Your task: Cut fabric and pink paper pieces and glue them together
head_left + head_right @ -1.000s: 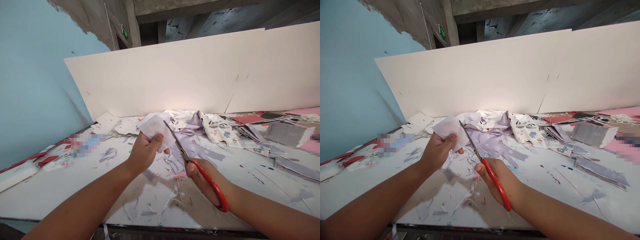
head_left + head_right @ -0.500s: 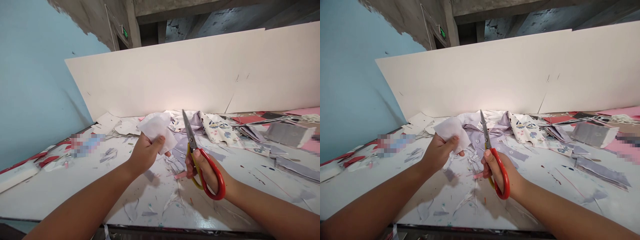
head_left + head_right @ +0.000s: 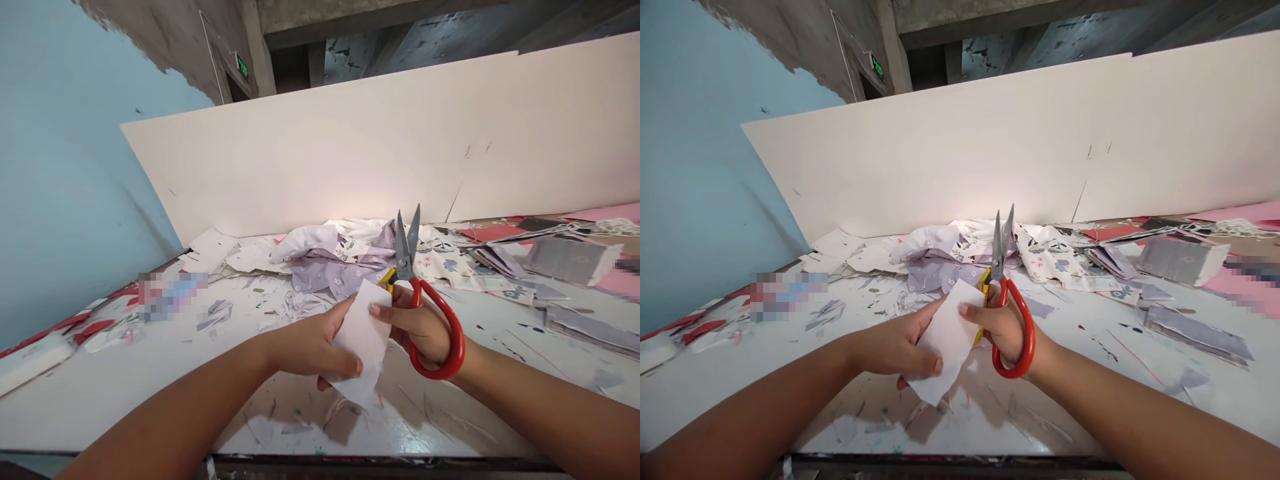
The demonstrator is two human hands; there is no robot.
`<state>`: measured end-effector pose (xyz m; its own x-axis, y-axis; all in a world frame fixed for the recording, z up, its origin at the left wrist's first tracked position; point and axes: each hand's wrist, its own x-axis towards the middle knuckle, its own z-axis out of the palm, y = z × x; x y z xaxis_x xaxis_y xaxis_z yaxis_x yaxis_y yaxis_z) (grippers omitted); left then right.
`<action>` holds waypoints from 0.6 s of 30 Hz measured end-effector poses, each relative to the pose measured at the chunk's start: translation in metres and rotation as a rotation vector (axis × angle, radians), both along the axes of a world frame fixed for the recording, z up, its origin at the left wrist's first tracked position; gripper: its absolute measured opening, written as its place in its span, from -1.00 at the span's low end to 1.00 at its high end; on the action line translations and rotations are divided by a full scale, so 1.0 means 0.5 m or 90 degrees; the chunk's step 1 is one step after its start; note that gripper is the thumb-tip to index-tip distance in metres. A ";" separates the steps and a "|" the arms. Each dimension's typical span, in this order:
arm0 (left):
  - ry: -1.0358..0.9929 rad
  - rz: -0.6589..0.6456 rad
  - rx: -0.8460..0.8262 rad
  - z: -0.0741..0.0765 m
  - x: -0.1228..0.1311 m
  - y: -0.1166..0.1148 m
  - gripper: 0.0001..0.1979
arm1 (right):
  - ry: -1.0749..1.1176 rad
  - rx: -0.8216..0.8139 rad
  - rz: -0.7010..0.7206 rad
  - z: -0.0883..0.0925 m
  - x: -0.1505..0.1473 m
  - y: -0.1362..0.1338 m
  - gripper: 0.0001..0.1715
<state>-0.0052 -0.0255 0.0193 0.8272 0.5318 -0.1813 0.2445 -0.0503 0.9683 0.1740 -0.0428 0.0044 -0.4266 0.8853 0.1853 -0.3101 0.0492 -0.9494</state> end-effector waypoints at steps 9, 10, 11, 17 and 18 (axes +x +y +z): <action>0.117 0.013 0.052 0.020 -0.030 0.048 -0.44 | 0.006 -0.050 -0.284 -0.013 0.033 0.042 -0.61; 0.141 0.038 0.090 0.024 -0.035 0.053 -0.55 | -0.006 -0.033 -0.295 -0.015 0.036 0.045 -0.62; 0.168 0.071 0.135 0.028 -0.040 0.057 -0.66 | -0.019 -0.019 -0.308 -0.017 0.039 0.047 -0.63; 0.293 0.272 0.359 0.039 -0.060 0.072 -0.79 | -0.160 0.017 -0.368 -0.029 0.040 0.052 -0.77; 0.285 0.288 0.368 0.040 -0.063 0.073 -0.79 | -0.180 0.018 -0.370 -0.030 0.039 0.053 -0.79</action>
